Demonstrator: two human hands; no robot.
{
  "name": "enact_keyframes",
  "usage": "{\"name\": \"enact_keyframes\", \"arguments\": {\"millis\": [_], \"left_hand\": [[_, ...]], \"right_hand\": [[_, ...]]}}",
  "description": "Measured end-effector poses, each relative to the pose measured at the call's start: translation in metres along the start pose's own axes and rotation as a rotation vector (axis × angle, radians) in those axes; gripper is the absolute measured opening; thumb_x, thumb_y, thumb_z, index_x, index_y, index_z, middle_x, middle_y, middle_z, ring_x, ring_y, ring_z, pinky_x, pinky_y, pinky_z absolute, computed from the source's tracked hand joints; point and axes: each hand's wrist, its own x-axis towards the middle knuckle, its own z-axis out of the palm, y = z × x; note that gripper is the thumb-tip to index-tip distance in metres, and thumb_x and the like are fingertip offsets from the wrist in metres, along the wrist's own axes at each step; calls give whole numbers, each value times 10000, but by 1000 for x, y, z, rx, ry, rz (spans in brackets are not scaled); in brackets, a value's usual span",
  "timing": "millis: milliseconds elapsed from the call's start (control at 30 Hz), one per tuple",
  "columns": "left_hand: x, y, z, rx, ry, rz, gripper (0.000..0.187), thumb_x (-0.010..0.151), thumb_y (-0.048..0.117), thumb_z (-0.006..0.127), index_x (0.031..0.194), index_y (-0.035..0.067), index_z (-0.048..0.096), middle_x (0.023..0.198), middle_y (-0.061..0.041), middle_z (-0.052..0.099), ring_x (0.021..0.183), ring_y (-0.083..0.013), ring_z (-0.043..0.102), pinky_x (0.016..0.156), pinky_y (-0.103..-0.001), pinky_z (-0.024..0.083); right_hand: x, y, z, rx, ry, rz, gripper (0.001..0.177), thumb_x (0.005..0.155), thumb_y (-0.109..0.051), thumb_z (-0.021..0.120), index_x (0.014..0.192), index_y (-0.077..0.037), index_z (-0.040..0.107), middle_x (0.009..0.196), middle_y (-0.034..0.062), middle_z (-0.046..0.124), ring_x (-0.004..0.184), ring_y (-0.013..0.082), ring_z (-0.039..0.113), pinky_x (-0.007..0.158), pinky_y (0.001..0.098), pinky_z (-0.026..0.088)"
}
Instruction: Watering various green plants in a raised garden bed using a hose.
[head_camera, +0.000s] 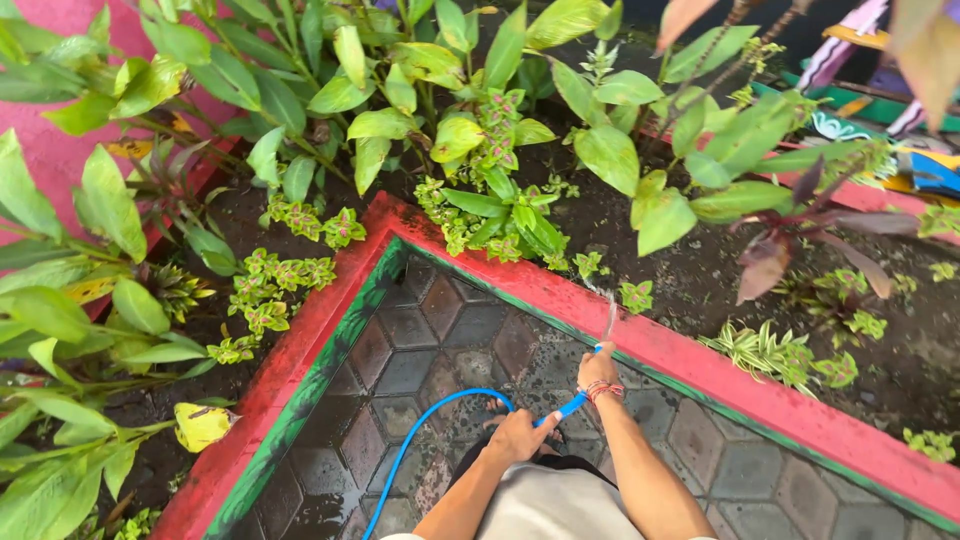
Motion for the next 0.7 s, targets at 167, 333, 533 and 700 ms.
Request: {"name": "enact_keyframes", "arguments": {"millis": [167,333,533,700], "left_hand": [[-4,-8,14,23,-5,-10,734,1012,750,460,606,158,303,517,-5,343,468,-163,316,493,-381,290],[-25,-14,13,-10,25,-56,731,1014,763,422,605,172,292,510,10,334,449,-148,294,474,-352,275],[-37,-23,2,-71,119,-89,738,1028,726,453,596,166,241,522,3,262,466,-154,247,497,-366,246],[-33,-18,-7,-33,89,-99,741,968,795,415,650,127,390,617,-51,498,573,-248,503,593,-426,399]], "right_hand": [[-6,8,2,40,18,-64,234,1069,-210,363,1273,-96,353,596,115,530,418,297,549,361,412,450],[-8,2,23,20,-54,-152,284,1053,-215,398,1323,-133,375,526,70,464,370,252,451,352,384,362],[-27,-34,33,-35,-137,-195,249,1040,-204,367,1289,-195,372,764,204,665,507,366,678,431,457,539],[-23,-31,28,59,-83,-148,237,1017,-178,353,1253,-164,362,652,182,635,453,349,632,433,467,539]]}}
